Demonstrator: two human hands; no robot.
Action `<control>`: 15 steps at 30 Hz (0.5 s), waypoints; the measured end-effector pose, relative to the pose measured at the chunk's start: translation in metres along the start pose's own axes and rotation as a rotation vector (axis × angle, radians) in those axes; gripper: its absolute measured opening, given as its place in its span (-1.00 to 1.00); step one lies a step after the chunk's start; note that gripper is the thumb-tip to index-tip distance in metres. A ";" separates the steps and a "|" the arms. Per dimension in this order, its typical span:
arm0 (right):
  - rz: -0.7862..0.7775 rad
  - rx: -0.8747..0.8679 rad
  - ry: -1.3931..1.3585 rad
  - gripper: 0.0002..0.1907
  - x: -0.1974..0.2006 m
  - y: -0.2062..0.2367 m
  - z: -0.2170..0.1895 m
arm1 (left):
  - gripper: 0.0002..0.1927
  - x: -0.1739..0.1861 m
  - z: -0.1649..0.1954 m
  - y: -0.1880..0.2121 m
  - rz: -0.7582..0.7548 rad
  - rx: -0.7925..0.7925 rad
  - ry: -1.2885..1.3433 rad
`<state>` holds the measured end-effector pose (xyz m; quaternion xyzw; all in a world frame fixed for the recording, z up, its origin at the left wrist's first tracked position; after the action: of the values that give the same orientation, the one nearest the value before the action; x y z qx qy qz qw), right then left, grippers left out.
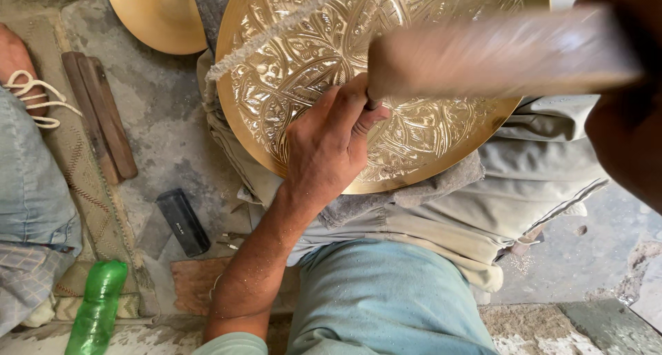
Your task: The person uses a chisel and a wooden mallet to engrave a decorative pattern into a brass plate. They hold the chisel in the left hand and strike it repeatedly with the mallet in the right hand, working across the surface of the plate.
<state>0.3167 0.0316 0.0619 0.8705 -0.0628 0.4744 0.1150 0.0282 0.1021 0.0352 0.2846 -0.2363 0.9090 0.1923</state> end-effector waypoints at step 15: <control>0.090 0.222 0.218 -0.48 0.007 0.031 -0.065 | -0.65 -0.005 -0.003 0.000 -0.048 -0.014 -0.047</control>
<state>0.2612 0.0187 0.1062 0.8176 -0.0361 0.5747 0.0026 0.0308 0.1028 0.0301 0.3103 -0.2400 0.8954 0.2105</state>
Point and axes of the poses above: each hand's wrist, its own y-axis away from the middle knuckle, its own x-axis out of the back of the hand, z = x × y, the point moved 7 cm from there along -y, towards the middle knuckle, and after that the axes turned 1 degree about y, right-handed, at the moved point
